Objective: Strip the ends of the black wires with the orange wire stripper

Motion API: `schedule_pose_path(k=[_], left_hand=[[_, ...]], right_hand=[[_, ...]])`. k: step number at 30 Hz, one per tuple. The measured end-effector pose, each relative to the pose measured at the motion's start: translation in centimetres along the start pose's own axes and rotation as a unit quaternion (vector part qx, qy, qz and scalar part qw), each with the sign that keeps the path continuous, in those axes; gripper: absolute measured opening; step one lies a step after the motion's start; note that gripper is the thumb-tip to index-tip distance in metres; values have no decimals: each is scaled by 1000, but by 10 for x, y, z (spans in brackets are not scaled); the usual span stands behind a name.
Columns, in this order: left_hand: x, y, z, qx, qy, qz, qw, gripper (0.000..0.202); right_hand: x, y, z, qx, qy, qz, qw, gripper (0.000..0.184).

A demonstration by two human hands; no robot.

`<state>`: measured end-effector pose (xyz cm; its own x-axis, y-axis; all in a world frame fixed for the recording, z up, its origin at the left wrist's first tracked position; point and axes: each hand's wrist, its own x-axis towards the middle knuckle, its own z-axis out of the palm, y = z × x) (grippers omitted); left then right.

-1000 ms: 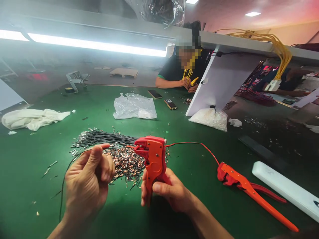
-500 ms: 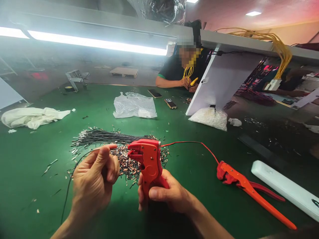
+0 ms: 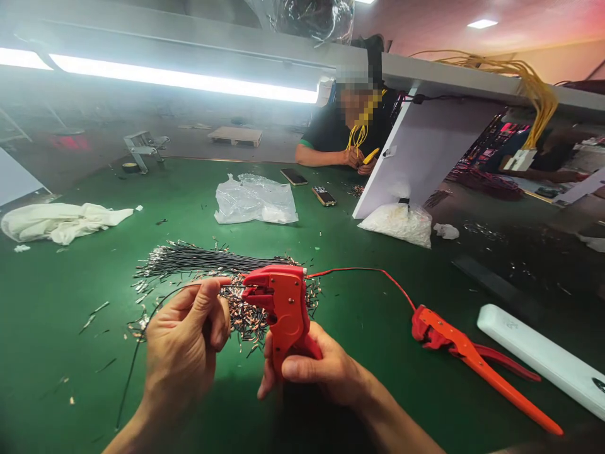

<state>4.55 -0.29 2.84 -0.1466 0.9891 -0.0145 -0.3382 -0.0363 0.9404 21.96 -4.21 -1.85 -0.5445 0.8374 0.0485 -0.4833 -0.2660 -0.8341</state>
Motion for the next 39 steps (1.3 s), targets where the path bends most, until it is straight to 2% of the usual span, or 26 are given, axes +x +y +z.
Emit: schedule_pose_path(k=[12, 20, 28, 33, 39], left_hand=[[0, -2, 1, 13, 15, -14, 1000, 29], [1, -4, 2, 30, 2, -28, 999, 31], [2, -1, -1, 50, -21, -43, 998, 36], [7, -1, -5, 50, -28, -58, 997, 40], [7, 3, -5, 128, -59, -1, 990, 49]], right_hand=[[-3, 2, 0, 18, 9, 18, 1000, 29], [-3, 2, 1, 13, 66, 38, 997, 33], [-3, 5, -1, -37, 105, 23, 994, 37], [-2, 9, -4, -48, 76, 18, 996, 36], [-3, 3, 2, 30, 59, 51, 997, 32]])
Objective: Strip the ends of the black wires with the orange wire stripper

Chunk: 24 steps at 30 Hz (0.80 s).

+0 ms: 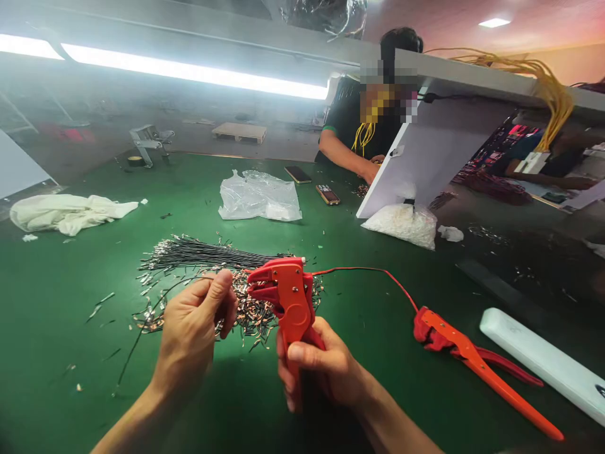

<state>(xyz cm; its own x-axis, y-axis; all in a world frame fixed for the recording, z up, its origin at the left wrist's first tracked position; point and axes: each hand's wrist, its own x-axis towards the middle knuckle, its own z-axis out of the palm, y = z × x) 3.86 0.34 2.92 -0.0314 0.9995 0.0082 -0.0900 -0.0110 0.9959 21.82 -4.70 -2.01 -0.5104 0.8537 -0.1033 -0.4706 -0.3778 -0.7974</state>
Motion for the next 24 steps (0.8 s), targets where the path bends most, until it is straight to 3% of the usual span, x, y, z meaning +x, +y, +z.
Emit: schedule_pose_path(k=[6, 24], left_hand=[[-1, 2, 1, 45, 2, 64, 997, 42], [-2, -4, 0, 80, 0, 117, 990, 27]], right_hand=[[-3, -4, 7, 51, -25, 1, 998, 34], [-1, -4, 4, 43, -21, -6, 999, 32]])
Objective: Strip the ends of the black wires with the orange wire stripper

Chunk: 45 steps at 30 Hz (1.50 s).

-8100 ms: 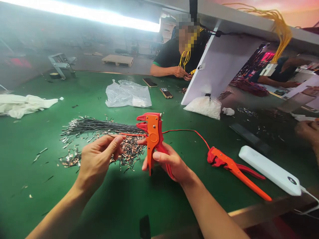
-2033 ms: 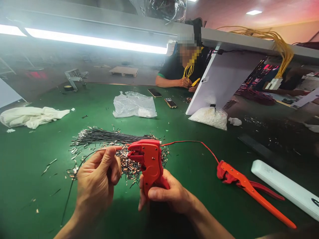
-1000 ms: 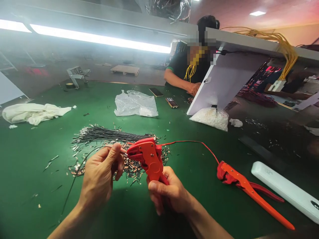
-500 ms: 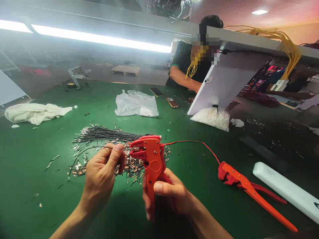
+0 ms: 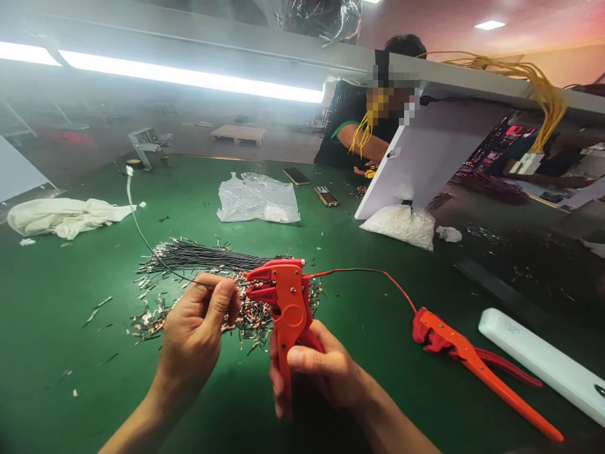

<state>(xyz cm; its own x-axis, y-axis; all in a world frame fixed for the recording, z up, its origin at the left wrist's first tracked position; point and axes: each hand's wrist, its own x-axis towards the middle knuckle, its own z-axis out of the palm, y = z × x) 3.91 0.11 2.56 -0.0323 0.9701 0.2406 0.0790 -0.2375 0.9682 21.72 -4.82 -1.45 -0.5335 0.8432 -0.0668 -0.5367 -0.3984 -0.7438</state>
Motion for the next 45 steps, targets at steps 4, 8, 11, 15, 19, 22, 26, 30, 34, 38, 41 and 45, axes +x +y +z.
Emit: schedule_pose_path(k=[4, 8, 11, 15, 19, 22, 26, 30, 34, 38, 41, 45], left_hand=[[-1, -1, 1, -4, -12, -5, 1000, 28], [-2, -3, 1, -2, -14, 2, 1000, 27], [-3, -4, 1, 12, -14, 20, 1000, 26], [-3, -3, 1, 17, -21, 31, 999, 26], [-2, -3, -1, 15, -19, 33, 999, 25], [-2, -3, -1, 15, -20, 40, 999, 25], [-1, -1, 0, 13, -16, 48, 999, 24], [-1, -1, 1, 12, -15, 49, 999, 24], [-1, -2, 0, 5, -16, 49, 999, 25], [0, 0, 0, -5, -8, 34, 999, 26], [0, 1, -1, -20, -9, 16, 1000, 26], [1, 0, -3, -61, -15, -13, 998, 27]], right_hand=[[0, -1, 0, -13, -1, 3, 1000, 31], [0, -1, 0, -22, 14, 9, 1000, 34], [-1, -1, 1, -30, 18, 9, 999, 34], [-2, 0, -2, -27, 22, 13, 999, 31], [-2, 3, -5, -34, 23, 22, 999, 33], [-1, 7, -5, -53, 40, 7, 998, 37], [-1, 10, -3, -90, 69, -35, 993, 38], [-2, 9, -2, -94, 74, -48, 992, 36], [-3, 5, 0, -98, 64, -46, 992, 35], [-5, 7, 1, -89, 69, -47, 993, 34], [-5, 10, 1, -98, 71, -63, 991, 34], [-3, 13, -1, -120, 60, -89, 987, 36]])
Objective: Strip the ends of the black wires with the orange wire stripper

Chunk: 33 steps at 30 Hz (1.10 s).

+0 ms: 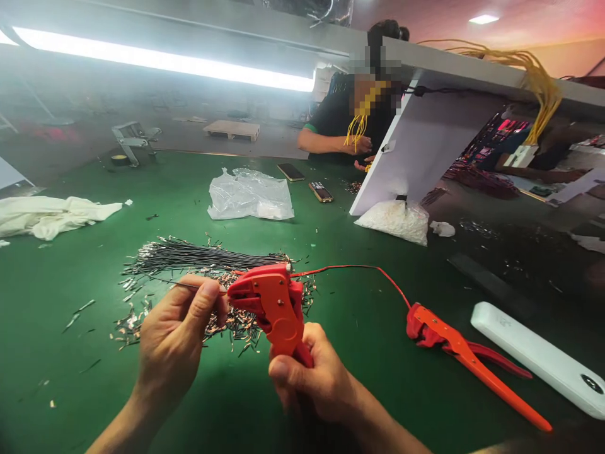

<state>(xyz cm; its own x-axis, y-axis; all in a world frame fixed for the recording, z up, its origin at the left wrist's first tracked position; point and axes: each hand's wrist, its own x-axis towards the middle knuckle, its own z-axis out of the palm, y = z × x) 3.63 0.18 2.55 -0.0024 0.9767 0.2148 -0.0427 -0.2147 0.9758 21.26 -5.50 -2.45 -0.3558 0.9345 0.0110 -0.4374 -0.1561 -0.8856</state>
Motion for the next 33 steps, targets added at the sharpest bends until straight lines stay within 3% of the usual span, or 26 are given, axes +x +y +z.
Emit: schedule_pose_path(k=[9, 15, 17, 22, 25, 29, 33], left_hand=[[2, -2, 2, -28, 10, -21, 999, 27], [2, -1, 1, 9, 33, 12, 999, 25], [1, -1, 0, 30, 31, 33, 999, 23], [-1, -5, 4, 80, -17, 75, 994, 19], [-5, -9, 9, 111, -51, 84, 989, 18], [-8, -10, 11, 91, -69, 56, 992, 21], [-3, -2, 9, -29, -22, -6, 999, 19]], right_hand=[[0, -6, 6, 49, -37, 32, 998, 36], [5, -13, 8, 84, -66, 5, 994, 41], [9, -16, 8, 85, -37, -12, 996, 36], [16, -22, 6, 42, 117, -49, 991, 19], [16, -27, 5, 34, 147, -75, 986, 18], [14, -31, 4, 51, 108, -91, 989, 19], [12, -26, 5, 66, 40, -71, 995, 23]])
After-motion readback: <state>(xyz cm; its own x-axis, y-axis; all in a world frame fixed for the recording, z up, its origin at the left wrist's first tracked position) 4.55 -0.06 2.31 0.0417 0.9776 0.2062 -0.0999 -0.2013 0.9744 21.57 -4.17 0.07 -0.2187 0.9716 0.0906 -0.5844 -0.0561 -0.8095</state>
